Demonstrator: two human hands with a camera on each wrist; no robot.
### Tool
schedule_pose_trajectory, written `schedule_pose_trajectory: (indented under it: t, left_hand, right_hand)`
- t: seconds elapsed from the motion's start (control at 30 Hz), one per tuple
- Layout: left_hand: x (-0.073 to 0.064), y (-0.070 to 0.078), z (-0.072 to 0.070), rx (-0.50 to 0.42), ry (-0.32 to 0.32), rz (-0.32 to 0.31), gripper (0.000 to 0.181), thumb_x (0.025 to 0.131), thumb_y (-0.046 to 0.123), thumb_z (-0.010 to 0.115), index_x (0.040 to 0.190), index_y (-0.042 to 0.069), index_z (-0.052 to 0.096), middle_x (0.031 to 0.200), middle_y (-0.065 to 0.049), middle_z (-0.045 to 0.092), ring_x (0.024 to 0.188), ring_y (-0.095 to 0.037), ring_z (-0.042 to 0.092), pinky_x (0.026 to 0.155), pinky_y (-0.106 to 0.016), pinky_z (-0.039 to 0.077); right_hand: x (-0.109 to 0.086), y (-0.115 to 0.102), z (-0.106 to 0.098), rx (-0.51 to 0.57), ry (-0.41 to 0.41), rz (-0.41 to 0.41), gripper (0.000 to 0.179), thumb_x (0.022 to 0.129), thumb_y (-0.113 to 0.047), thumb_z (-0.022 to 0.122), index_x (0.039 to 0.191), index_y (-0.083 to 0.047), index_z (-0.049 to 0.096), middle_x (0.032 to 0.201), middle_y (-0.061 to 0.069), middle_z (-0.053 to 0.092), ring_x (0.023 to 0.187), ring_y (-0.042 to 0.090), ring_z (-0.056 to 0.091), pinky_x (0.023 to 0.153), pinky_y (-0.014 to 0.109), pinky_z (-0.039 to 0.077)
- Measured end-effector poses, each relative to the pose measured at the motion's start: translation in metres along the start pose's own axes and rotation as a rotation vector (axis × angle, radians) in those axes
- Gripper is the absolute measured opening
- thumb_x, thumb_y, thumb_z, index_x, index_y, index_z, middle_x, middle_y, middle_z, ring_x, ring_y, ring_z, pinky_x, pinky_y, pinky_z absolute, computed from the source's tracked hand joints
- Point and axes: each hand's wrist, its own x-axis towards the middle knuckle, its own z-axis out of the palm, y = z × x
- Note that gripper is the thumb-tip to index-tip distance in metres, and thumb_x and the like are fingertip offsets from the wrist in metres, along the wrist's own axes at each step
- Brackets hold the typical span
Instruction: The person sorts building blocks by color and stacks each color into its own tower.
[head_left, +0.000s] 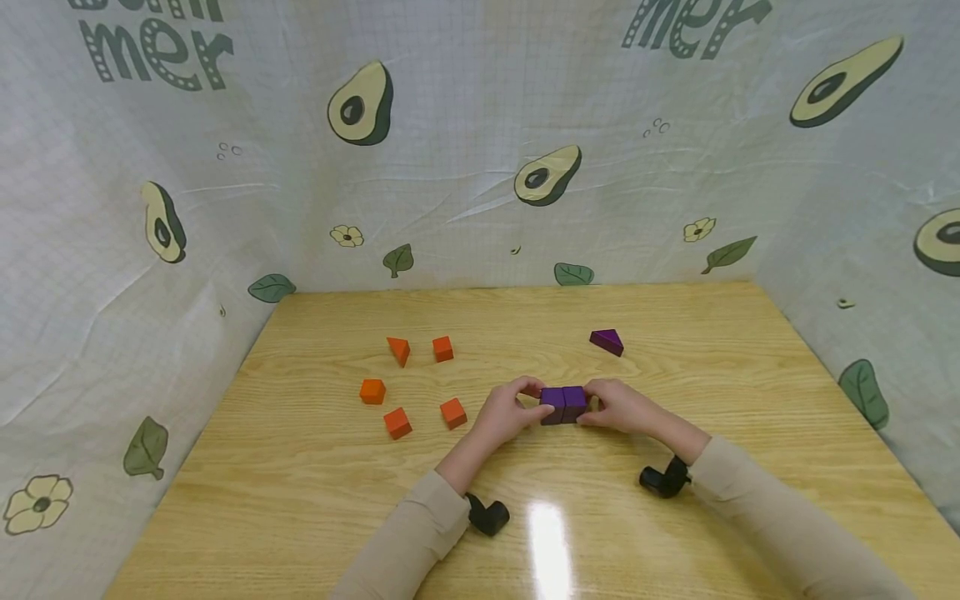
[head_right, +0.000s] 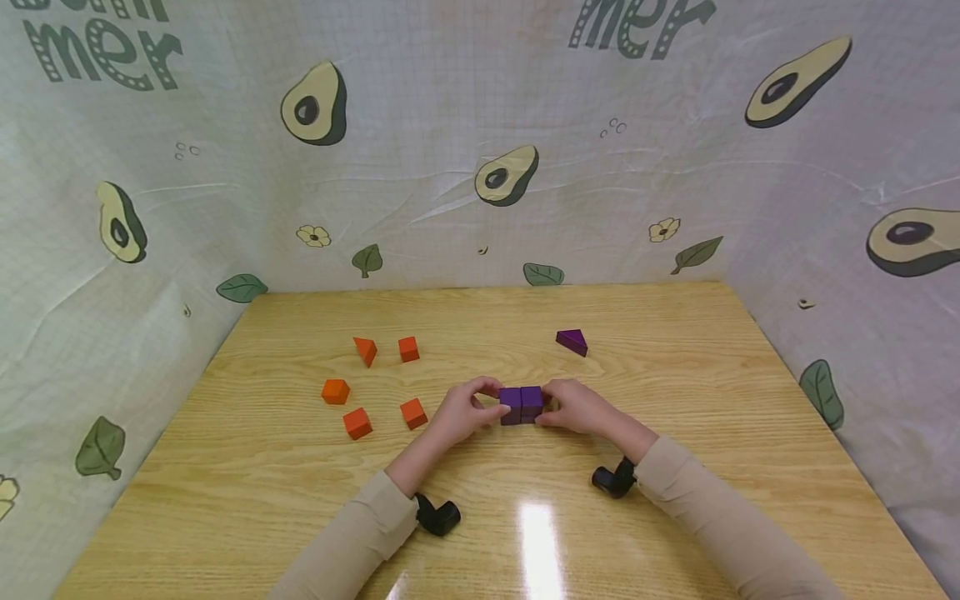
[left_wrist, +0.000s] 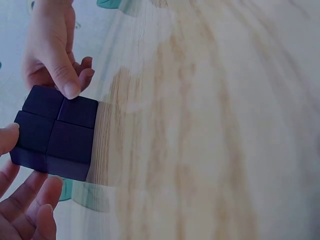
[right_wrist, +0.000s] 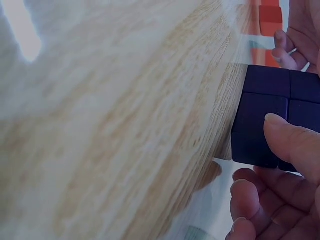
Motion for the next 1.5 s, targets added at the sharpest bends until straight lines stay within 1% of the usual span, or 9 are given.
schedule_pose_trajectory:
  t: [0.17, 0.3, 0.4, 0.53, 0.67, 0.87, 1.07, 1.33, 1.5]
  left_hand:
    - [0.0, 0.001, 0.0, -0.005, 0.002, -0.001, 0.032, 0.08, 0.034, 0.07, 0.107, 0.018, 0.062, 0.101, -0.001, 0.065, 0.059, -0.008, 0.051, 0.054, -0.021, 0.042]
    - [0.0, 0.001, 0.0, -0.013, 0.005, 0.004, 0.033, 0.079, 0.033, 0.071, 0.107, 0.017, 0.062, 0.101, -0.002, 0.065, 0.058, -0.008, 0.051, 0.053, -0.021, 0.042]
    - [0.0, 0.001, 0.0, -0.015, 0.006, 0.002, 0.034, 0.079, 0.033, 0.071, 0.107, 0.017, 0.062, 0.1, -0.002, 0.065, 0.058, -0.008, 0.051, 0.053, -0.021, 0.042]
    - [-0.001, 0.001, 0.0, -0.011, 0.005, -0.005, 0.034, 0.079, 0.034, 0.071, 0.108, 0.018, 0.062, 0.101, -0.001, 0.065, 0.058, -0.008, 0.05, 0.053, -0.021, 0.042]
    - [-0.001, 0.002, 0.0, -0.01, 0.003, -0.007, 0.034, 0.08, 0.034, 0.071, 0.109, 0.018, 0.062, 0.102, -0.001, 0.065, 0.059, -0.008, 0.05, 0.054, -0.021, 0.042]
    - [0.0, 0.001, 0.0, -0.015, -0.002, -0.01, 0.034, 0.08, 0.033, 0.071, 0.108, 0.017, 0.062, 0.102, -0.001, 0.065, 0.059, -0.008, 0.05, 0.054, -0.021, 0.042]
    - [0.0, 0.0, 0.0, -0.014, -0.007, -0.01, 0.034, 0.079, 0.034, 0.071, 0.108, 0.017, 0.062, 0.102, -0.001, 0.065, 0.061, -0.008, 0.05, 0.055, -0.021, 0.042]
    - [0.0, 0.0, 0.0, -0.011, -0.005, -0.011, 0.034, 0.079, 0.034, 0.071, 0.107, 0.017, 0.062, 0.102, -0.001, 0.065, 0.06, -0.008, 0.049, 0.054, -0.021, 0.041]
    - [0.0, 0.0, 0.0, -0.01, 0.0, -0.008, 0.034, 0.079, 0.033, 0.071, 0.107, 0.017, 0.062, 0.102, -0.002, 0.065, 0.06, -0.008, 0.049, 0.054, -0.02, 0.041]
  right_hand:
    - [0.001, 0.001, -0.002, 0.004, -0.026, 0.01, 0.023, 0.079, -0.02, 0.072, 0.091, -0.004, 0.062, 0.079, 0.001, 0.06, 0.062, 0.005, 0.043, 0.054, 0.021, 0.038]
    - [0.002, 0.0, -0.012, 0.022, -0.059, 0.061, 0.034, 0.08, -0.017, 0.07, 0.105, 0.004, 0.061, 0.089, 0.007, 0.062, 0.065, 0.009, 0.047, 0.057, 0.023, 0.041]
    - [0.003, 0.002, -0.022, 0.003, -0.051, 0.092, 0.038, 0.081, -0.011, 0.067, 0.112, 0.009, 0.058, 0.094, 0.012, 0.062, 0.068, 0.011, 0.05, 0.06, 0.025, 0.044]
    - [0.006, 0.007, -0.035, -0.028, 0.016, 0.121, 0.033, 0.084, -0.008, 0.063, 0.111, 0.011, 0.058, 0.091, 0.013, 0.063, 0.065, 0.011, 0.05, 0.058, 0.025, 0.043]
    - [0.011, 0.016, -0.048, 0.0, 0.121, 0.203, 0.031, 0.088, -0.008, 0.059, 0.112, 0.012, 0.058, 0.087, 0.013, 0.061, 0.06, 0.014, 0.049, 0.052, 0.025, 0.041]
    - [0.021, 0.033, -0.059, 0.0, 0.255, 0.324, 0.035, 0.091, -0.013, 0.055, 0.116, 0.012, 0.055, 0.093, 0.02, 0.06, 0.068, 0.022, 0.051, 0.057, 0.03, 0.04]
    - [0.032, 0.05, -0.057, 0.018, 0.272, 0.403, 0.043, 0.093, -0.019, 0.053, 0.122, 0.013, 0.05, 0.1, 0.024, 0.058, 0.085, 0.032, 0.051, 0.073, 0.041, 0.041]
    - [0.042, 0.067, -0.046, 0.054, 0.288, 0.424, 0.048, 0.094, -0.024, 0.053, 0.124, 0.013, 0.047, 0.106, 0.028, 0.056, 0.092, 0.035, 0.051, 0.083, 0.048, 0.041]
    - [0.046, 0.073, -0.041, 0.092, 0.278, 0.433, 0.048, 0.094, -0.023, 0.051, 0.126, 0.012, 0.046, 0.116, 0.032, 0.053, 0.104, 0.04, 0.051, 0.089, 0.049, 0.04]
